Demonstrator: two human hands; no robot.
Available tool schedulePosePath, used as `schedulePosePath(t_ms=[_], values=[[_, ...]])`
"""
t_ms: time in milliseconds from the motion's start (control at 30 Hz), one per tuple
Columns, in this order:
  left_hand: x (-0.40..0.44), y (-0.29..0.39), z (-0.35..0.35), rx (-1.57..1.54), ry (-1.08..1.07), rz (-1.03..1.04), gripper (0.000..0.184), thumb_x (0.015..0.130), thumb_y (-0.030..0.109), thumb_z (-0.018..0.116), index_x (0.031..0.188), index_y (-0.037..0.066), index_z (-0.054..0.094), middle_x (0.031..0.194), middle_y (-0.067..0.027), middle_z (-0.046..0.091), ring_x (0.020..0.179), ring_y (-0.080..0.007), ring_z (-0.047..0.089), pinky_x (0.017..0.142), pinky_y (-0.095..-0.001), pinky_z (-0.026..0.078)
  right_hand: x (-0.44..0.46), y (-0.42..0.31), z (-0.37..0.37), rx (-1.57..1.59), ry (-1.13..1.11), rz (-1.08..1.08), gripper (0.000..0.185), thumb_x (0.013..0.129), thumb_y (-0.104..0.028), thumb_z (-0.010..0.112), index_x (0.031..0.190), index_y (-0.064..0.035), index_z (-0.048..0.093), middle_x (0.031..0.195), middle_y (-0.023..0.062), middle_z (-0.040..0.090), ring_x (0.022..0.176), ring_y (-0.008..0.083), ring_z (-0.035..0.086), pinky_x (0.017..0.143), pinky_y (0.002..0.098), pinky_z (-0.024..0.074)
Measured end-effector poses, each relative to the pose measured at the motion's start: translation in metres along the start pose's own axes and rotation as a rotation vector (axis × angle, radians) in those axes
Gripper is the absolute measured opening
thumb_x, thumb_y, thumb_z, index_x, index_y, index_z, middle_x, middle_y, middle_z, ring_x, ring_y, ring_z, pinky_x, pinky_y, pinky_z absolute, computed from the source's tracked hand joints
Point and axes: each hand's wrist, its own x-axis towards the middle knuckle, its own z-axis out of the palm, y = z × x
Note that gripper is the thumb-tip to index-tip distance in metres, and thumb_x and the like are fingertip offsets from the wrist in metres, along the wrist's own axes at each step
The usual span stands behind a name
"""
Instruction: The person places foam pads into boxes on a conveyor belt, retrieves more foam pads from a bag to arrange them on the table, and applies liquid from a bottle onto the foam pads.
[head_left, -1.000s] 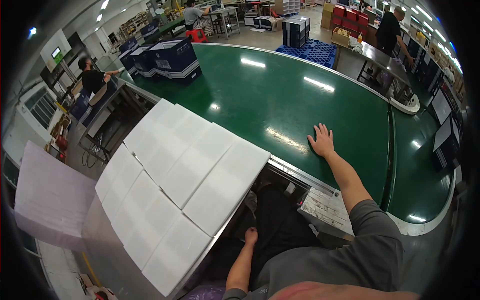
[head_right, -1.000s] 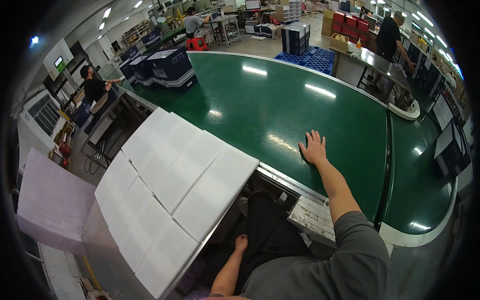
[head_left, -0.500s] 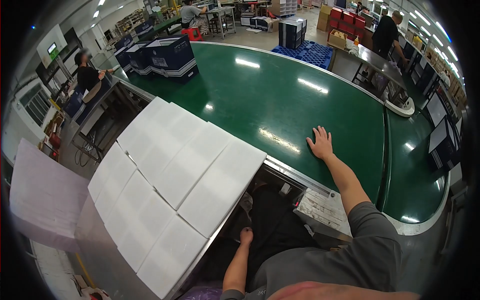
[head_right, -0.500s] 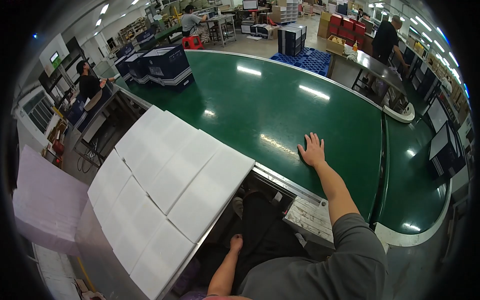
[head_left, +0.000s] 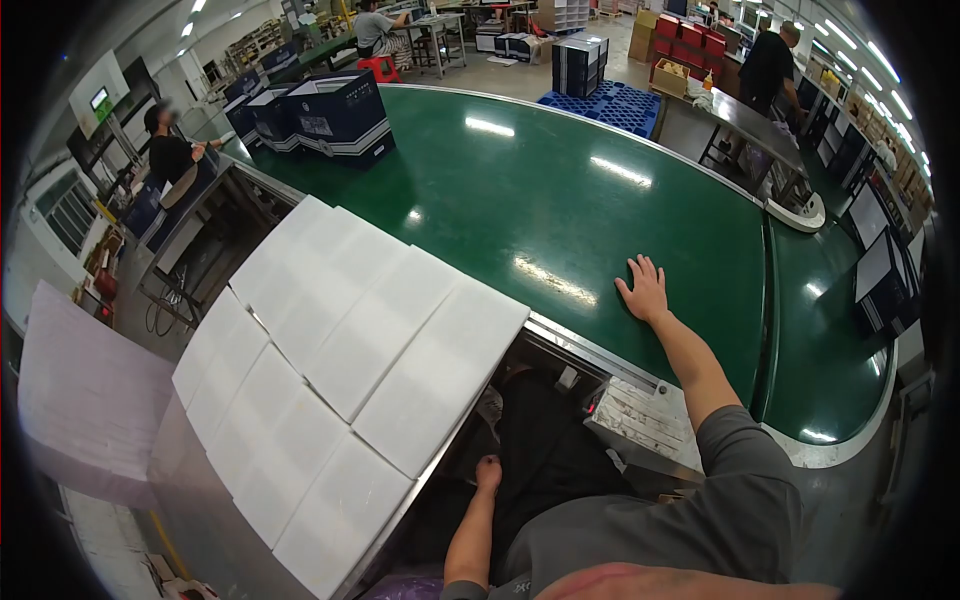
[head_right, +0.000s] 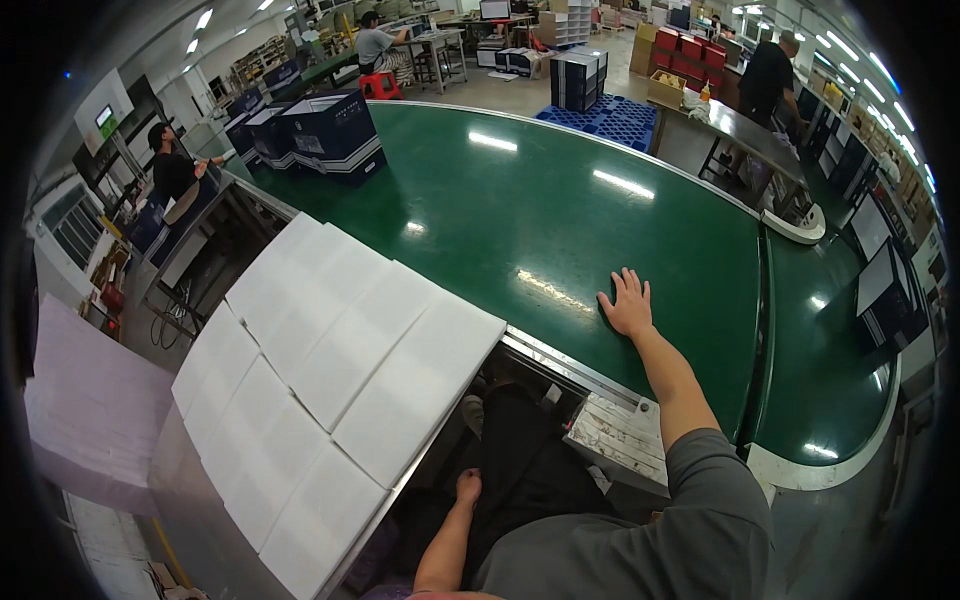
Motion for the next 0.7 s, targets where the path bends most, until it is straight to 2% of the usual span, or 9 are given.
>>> schedulePosePath(t_ms=[167,300,467,700], values=[[-0.053,0.065,-0.019,-0.009,-0.024,0.030,0.037,0.098,0.026,0.051,0.119,0.001,0.069,0.117,-0.0166,0.071,0.108,-0.0322,0.066,0.095,-0.0357,0.050,-0.005,0.000,-0.003,0.001,0.003,0.003,0.069,0.099,-0.054,0.047,0.150,-0.0066,0.042,0.161,0.0141,0.033,0.152,0.0298,0.024,0.124,0.0508,0.0134],[-0.017,0.020,-0.010,0.033,-0.034,0.037,0.038,0.098,0.026,0.051,0.120,0.001,0.069,0.118,-0.0165,0.071,0.108,-0.0321,0.065,0.096,-0.0355,0.050,-0.008,0.001,-0.007,-0.005,0.000,0.011,0.069,0.099,-0.054,0.047,0.150,-0.0067,0.042,0.161,0.0138,0.033,0.152,0.0294,0.024,0.124,0.0504,0.0134],[-0.011,0.015,-0.010,-0.008,-0.020,0.076,0.039,0.098,0.026,0.051,0.122,0.001,0.068,0.120,-0.0169,0.070,0.110,-0.0318,0.065,0.097,-0.0354,0.049,-0.011,0.004,-0.005,0.003,-0.003,0.014,0.069,0.099,-0.053,0.047,0.150,-0.0070,0.042,0.161,0.0134,0.033,0.152,0.0288,0.024,0.124,0.0497,0.0132],[-0.058,0.069,-0.026,-0.029,-0.033,0.003,0.040,0.099,0.026,0.050,0.123,0.000,0.067,0.122,-0.0168,0.069,0.112,-0.0314,0.064,0.098,-0.0351,0.048,-0.015,0.008,-0.006,0.003,-0.006,0.014,0.068,0.099,-0.052,0.048,0.150,-0.0073,0.042,0.161,0.0132,0.033,0.152,0.0282,0.024,0.124,0.0490,0.0132]])
